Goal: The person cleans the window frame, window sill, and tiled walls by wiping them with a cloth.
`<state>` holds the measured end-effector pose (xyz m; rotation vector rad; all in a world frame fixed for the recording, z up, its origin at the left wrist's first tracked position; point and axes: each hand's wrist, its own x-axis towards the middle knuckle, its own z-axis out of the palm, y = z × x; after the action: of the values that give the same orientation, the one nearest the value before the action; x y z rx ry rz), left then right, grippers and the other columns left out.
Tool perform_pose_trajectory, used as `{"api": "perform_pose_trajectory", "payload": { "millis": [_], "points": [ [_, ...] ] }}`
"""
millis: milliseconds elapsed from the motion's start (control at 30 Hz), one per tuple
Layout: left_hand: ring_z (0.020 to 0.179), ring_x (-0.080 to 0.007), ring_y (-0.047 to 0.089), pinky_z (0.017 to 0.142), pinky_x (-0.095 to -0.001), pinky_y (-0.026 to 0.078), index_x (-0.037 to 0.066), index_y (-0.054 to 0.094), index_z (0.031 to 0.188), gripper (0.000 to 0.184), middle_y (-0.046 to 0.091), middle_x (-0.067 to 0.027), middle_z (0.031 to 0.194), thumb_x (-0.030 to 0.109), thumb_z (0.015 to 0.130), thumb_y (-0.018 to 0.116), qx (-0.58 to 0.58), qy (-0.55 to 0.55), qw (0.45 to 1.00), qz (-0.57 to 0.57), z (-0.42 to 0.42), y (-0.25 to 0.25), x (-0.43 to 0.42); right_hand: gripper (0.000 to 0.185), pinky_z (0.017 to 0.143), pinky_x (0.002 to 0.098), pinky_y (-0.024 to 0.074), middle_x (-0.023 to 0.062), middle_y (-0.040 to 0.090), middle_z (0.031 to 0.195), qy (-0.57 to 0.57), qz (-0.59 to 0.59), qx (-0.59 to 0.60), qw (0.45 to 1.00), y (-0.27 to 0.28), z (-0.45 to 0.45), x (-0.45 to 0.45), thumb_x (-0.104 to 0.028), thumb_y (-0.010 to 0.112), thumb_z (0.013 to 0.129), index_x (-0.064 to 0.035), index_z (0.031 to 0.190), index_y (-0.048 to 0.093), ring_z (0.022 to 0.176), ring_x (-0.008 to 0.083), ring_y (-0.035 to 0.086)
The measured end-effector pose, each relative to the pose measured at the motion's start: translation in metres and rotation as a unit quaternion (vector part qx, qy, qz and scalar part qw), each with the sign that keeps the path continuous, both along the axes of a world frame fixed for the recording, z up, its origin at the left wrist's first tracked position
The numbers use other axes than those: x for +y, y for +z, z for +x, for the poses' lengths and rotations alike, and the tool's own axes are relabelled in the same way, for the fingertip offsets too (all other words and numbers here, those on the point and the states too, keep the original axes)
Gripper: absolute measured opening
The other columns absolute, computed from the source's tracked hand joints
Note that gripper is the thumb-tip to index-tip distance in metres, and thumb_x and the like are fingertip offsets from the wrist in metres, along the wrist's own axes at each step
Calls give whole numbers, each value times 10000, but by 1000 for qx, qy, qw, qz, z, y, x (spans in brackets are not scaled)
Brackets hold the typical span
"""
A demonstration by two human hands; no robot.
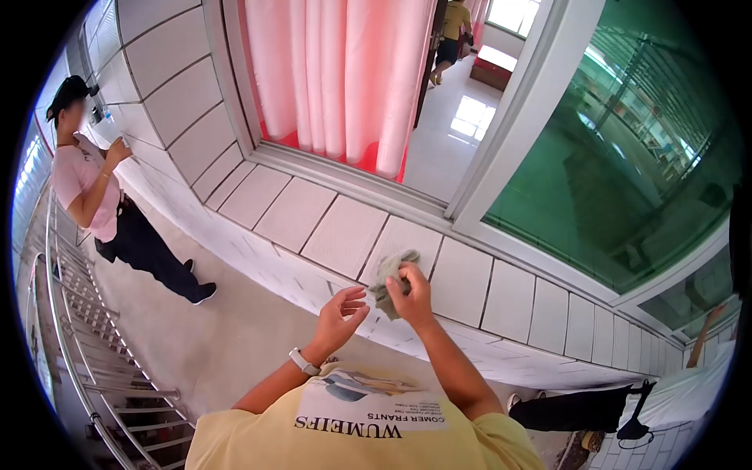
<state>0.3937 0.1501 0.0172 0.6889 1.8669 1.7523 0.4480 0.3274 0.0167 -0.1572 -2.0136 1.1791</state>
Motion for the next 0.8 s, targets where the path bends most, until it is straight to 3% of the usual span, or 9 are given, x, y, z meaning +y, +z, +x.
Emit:
{"api": "perform_pose_trajectory", "payload": {
  "millis": [100,133,200,233,400,500,600,733,800],
  "points": [
    [1044,-180,582,867,-306,491,23,462,1275,532,579,-114,1190,102,806,700,64,6,998,2,3,16,4,148,750,315,457,132,594,931,36,-7,4,999,24,9,-14,-96,653,801,-10,812,533,836,257,575],
    [1047,-228,589,896,-346,473,23,450,1280,581,585,-134,1170,118,776,724,93,13,996,3,5,21,6,139,765,306,450,127,589,960,89,-81,-2,993,33,11,-20,-97,642,819,-7,819,535,861,229,568],
    [1033,-230,594,884,-342,476,27,462,1260,564,592,-134,1151,113,770,728,124,8,992,9,5,23,11,106,817,287,426,103,567,1047,195,-224,1,955,55,17,-30,-91,602,873,-5,848,545,930,156,534],
    [1020,-233,599,871,-338,480,30,474,1240,548,598,-134,1132,109,763,731,157,6,987,14,5,23,12,106,817,287,426,103,567,1047,194,-224,-1,955,63,21,-34,-91,602,873,-5,848,545,930,156,534],
    [1006,-195,584,853,-318,468,36,517,1204,454,606,-88,1097,76,787,693,101,-89,991,17,8,27,8,56,851,281,407,80,542,1066,281,-333,44,899,87,30,-40,-56,592,877,-20,875,549,935,139,510],
    [933,-195,598,814,-312,472,23,541,1161,379,622,-96,1032,53,801,654,97,-117,987,42,7,30,2,53,845,279,409,80,544,1065,269,-342,63,898,83,30,-27,-46,592,874,-17,874,548,938,134,509],
    [840,-213,593,755,-311,469,9,553,1125,312,612,-128,968,12,815,576,190,-97,976,42,3,37,-1,86,841,301,425,81,561,1040,231,-376,70,895,88,29,-19,-87,588,879,-18,880,537,925,151,530],
    [914,-287,589,811,-330,462,0,552,1137,353,610,-156,1007,31,786,562,165,-79,982,45,-6,49,-20,103,826,314,440,78,597,977,190,-402,71,893,83,20,-12,-113,584,879,-25,897,534,884,153,561],
    [875,-194,608,781,-285,466,-14,582,1110,290,644,-129,996,22,823,559,125,-2,988,94,-13,50,-33,100,817,307,442,73,604,957,168,-409,61,895,83,14,-15,-112,582,880,-25,899,536,868,142,563]
  ]
}}
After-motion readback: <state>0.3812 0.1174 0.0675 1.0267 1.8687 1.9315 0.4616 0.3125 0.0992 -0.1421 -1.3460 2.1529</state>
